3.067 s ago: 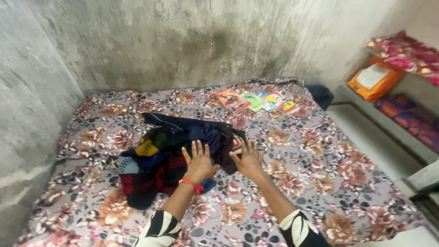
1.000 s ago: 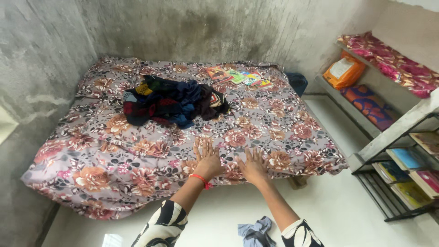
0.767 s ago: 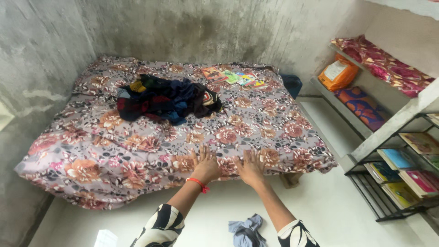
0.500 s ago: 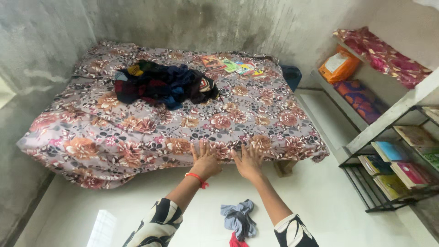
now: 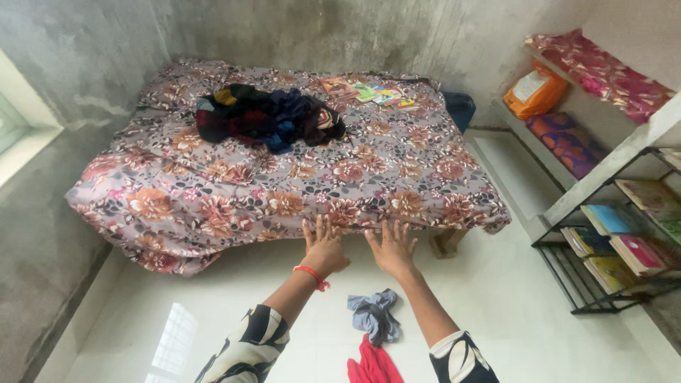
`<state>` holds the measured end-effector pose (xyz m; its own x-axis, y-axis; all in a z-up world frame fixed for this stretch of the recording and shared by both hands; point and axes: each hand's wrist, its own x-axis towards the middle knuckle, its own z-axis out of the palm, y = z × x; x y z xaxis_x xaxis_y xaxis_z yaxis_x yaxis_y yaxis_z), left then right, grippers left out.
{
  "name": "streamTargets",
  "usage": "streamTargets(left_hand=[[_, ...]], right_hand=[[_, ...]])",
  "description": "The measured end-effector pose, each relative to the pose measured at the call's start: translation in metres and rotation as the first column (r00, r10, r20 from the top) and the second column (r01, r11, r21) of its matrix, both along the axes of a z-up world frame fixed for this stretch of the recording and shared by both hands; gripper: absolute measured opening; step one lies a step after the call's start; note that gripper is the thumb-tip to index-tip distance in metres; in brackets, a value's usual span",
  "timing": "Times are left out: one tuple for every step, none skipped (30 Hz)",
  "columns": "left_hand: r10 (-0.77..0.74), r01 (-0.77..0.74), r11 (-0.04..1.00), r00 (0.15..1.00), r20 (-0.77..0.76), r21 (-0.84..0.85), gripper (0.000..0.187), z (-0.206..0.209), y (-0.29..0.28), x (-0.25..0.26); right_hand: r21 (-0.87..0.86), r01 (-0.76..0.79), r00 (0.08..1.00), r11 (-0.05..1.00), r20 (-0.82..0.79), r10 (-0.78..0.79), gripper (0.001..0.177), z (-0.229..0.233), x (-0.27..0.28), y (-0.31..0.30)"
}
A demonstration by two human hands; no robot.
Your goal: The person picks up clothing items from the floor, shakes them out, and spreads them onto a bed to fold them.
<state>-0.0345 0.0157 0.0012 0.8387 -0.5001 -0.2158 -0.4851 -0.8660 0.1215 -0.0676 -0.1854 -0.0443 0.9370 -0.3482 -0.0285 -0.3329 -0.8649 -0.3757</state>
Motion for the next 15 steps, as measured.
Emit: streamTargets(left_hand=[[0.003, -0.003, 1.000, 1.000, 0.005, 0.004, 0.111, 0.001, 0.002, -0.005], [0.005, -0.005, 1.000, 1.000, 0.010, 0.008, 0.112, 0.003, 0.003, -0.010], [0.011, -0.011, 1.000, 1.000, 0.016, 0.013, 0.113, 0.003, 0.006, -0.017], [0.014, -0.013, 0.999, 0.999, 0.033, -0.035, 0.112, 0.004, 0.008, -0.024], [0.019, -0.015, 0.997, 0.999, 0.048, -0.078, 0.111, 0.004, 0.013, -0.031], [0.025, -0.017, 0.993, 0.998, 0.064, -0.121, 0.110, 0.005, 0.016, -0.038], [0.031, -0.025, 0.994, 0.998, 0.051, -0.104, 0.110, 0.007, 0.019, -0.044], [0.037, -0.034, 0.996, 0.999, 0.039, -0.087, 0.111, 0.008, 0.021, -0.052], [0.042, -0.040, 0.996, 0.999, 0.027, -0.075, 0.112, 0.009, 0.023, -0.059], [0.051, -0.047, 0.995, 0.998, 0.044, -0.090, 0.111, 0.010, 0.027, -0.062], [0.065, -0.060, 0.993, 0.997, 0.046, -0.106, 0.110, 0.008, 0.032, -0.071], [0.079, -0.072, 0.990, 0.996, 0.047, -0.122, 0.109, 0.007, 0.037, -0.080], [0.089, -0.084, 0.989, 0.995, 0.040, -0.125, 0.108, 0.006, 0.042, -0.087], [0.100, -0.095, 0.987, 0.994, 0.033, -0.128, 0.107, 0.005, 0.047, -0.095], [0.106, -0.101, 0.986, 0.994, 0.026, -0.135, 0.106, 0.005, 0.049, -0.101]], right_hand=[[-0.005, -0.002, 1.000, 1.000, -0.004, 0.002, 0.091, 0.004, -0.003, 0.002], [-0.009, -0.003, 1.000, 1.000, -0.008, 0.003, 0.090, 0.007, -0.007, 0.002], [-0.012, -0.007, 1.000, 1.000, -0.010, 0.007, 0.090, 0.010, -0.010, 0.005], [-0.011, -0.003, 1.000, 1.000, 0.004, 0.003, 0.090, 0.014, -0.014, 0.006], [-0.005, 0.001, 1.000, 1.000, 0.015, -0.001, 0.091, 0.016, -0.019, 0.008], [0.002, 0.006, 1.000, 1.000, 0.027, -0.006, 0.091, 0.017, -0.024, 0.011], [-0.017, -0.002, 1.000, 1.000, 0.015, 0.002, 0.091, 0.019, -0.028, 0.015], [-0.036, -0.010, 1.000, 0.999, 0.004, 0.010, 0.091, 0.018, -0.035, 0.020], [-0.060, -0.016, 1.000, 0.998, -0.007, 0.015, 0.091, 0.018, -0.039, 0.022], [-0.054, -0.019, 1.000, 0.998, 0.006, 0.020, 0.090, 0.018, -0.041, 0.025], [-0.050, -0.028, 1.000, 0.998, 0.003, 0.028, 0.090, 0.015, -0.048, 0.028], [-0.046, -0.037, 0.999, 0.998, 0.001, 0.037, 0.090, 0.013, -0.056, 0.032], [-0.038, -0.043, 0.999, 0.998, -0.006, 0.042, 0.090, 0.010, -0.062, 0.036], [-0.030, -0.048, 0.999, 0.998, -0.014, 0.048, 0.090, 0.007, -0.067, 0.041], [-0.026, -0.049, 0.999, 0.998, -0.020, 0.048, 0.090, 0.005, -0.073, 0.042]])
